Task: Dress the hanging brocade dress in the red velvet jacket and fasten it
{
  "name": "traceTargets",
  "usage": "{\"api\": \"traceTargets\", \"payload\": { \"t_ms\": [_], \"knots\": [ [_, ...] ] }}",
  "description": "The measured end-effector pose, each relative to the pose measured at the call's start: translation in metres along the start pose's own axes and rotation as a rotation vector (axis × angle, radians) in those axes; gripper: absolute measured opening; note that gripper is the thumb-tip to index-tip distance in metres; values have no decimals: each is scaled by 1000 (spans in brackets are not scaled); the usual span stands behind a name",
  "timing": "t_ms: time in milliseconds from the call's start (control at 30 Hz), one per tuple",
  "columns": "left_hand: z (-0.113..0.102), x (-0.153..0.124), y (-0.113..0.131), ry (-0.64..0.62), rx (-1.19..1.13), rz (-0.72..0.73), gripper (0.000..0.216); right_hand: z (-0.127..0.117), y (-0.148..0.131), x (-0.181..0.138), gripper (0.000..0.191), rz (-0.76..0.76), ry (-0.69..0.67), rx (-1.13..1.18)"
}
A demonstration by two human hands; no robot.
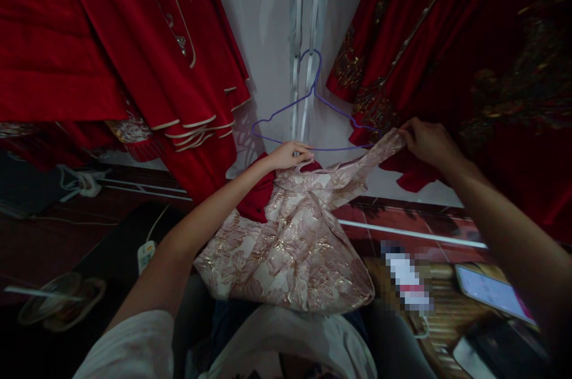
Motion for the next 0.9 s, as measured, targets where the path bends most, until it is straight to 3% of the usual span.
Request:
{"api": "traceTargets", "payload": {
  "t_ms": [200,400,600,733,833,900],
  "knots": [
    [-6,-4,0,14,50,-36,26,7,10,1,29,24,-29,-148],
    [0,-4,2,-8,40,-37,24,-5,5,-2,31,112,42,65],
    [17,6,21,10,-66,59,29,-26,-43,14,33,136,180,380],
    [25,11,32,62,-20,76,28,-19,-72,28,35,171,194,455],
    [16,7,37,97,26,77,30,-8,-80,31,39,191,177,464],
    [-7,-2,31,210,107,20,31,-5,-81,30,40,184,167,494]
  ]
}}
Point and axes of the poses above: each hand's wrist, its own x-axis towards the middle knuckle, its own z-axis out of the palm, y = z × x, the point moved 8 cm from there along x, towards the middle knuckle, and after that the axes turned 6 degrees about y, right-handed, at the moved point
